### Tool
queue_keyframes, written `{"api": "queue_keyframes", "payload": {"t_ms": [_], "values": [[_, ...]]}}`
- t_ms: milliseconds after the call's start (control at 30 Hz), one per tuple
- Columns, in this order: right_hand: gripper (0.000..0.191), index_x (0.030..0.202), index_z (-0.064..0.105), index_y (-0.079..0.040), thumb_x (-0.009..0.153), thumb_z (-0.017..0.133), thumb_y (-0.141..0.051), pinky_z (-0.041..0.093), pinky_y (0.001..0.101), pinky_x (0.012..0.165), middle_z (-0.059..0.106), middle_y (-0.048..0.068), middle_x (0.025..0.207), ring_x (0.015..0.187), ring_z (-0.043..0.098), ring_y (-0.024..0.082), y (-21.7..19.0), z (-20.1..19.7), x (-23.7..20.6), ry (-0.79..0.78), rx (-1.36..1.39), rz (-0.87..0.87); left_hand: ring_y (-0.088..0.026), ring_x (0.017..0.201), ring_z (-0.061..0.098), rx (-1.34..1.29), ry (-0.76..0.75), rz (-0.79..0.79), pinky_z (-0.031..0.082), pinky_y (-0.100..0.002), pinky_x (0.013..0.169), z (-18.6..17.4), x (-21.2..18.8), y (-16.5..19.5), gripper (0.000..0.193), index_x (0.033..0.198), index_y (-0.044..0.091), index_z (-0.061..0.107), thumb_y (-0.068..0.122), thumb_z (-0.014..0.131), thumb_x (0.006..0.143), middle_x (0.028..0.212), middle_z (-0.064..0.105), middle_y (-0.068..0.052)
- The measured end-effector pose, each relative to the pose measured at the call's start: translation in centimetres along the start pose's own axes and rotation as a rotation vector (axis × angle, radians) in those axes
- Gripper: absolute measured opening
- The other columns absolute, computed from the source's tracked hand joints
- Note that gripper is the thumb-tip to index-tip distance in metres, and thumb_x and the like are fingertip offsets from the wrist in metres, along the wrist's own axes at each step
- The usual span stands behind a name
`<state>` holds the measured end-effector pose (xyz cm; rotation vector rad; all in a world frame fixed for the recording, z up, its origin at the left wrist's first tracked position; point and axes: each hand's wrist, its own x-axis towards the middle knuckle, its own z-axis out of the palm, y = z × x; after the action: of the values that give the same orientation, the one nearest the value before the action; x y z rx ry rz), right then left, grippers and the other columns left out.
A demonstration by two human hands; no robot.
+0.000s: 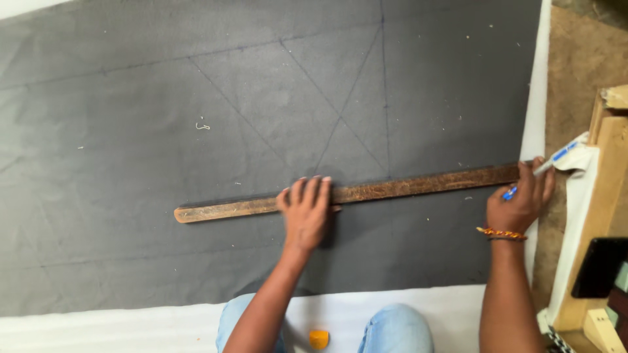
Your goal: The person sits on the floor and uses a tape measure and a long wooden ruler to mark straight lines on a large piece of dark gray fabric with a blue pen. They draw multiple intersecting lines to create a grid pattern across the fabric surface.
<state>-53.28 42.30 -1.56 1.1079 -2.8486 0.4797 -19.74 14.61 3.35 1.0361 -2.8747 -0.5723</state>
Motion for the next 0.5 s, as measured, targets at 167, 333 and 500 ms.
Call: {"api": "queue_keyframes", "payload": {"t_ms": [167, 333, 500], "values": [[0.059, 0.154, 0.051, 0.000, 0.096, 0.048, 0.011, 0.027, 0.0650, 0.128, 0.051, 0.025, 0.163, 0.156, 0.034, 0.052, -0.9, 2.6, -1.5, 0.059, -0.077, 0.153, -0.037, 0.135, 0.043, 0.128, 0.055, -0.224, 0.027, -0.057, 0.106, -2.9, -3.7, -7.8, 0.066, 0.138, 0.011, 0.059, 0.035, 0.079, 0.081, 0.142, 0.054, -0.010], [0.061, 0.156, 0.045, 0.003, 0.096, 0.038, 0.015, 0.033, 0.0560, 0.129, 0.046, 0.028, 0.167, 0.158, 0.030, 0.052, -1.3, 3.0, -0.8, 0.147, -0.071, 0.051, -0.028, 0.134, 0.048, 0.210, 0.002, -0.164, 0.026, -0.054, 0.108, -3.0, -5.1, -11.6, 0.051, 0.131, 0.018, 0.066, 0.018, 0.077, 0.081, 0.138, 0.060, 0.000], [0.068, 0.156, 0.042, 0.007, 0.089, 0.033, 0.015, 0.036, 0.0495, 0.133, 0.046, 0.029, 0.161, 0.155, 0.049, 0.041, -1.5, 3.3, -1.0, 0.183, 0.125, 0.129, -0.026, 0.133, 0.051, 0.147, 0.051, -0.129, 0.025, -0.053, 0.110, -2.7, -4.6, -12.4, 0.047, 0.130, 0.017, 0.066, 0.012, 0.075, 0.084, 0.134, 0.062, 0.004]]}}
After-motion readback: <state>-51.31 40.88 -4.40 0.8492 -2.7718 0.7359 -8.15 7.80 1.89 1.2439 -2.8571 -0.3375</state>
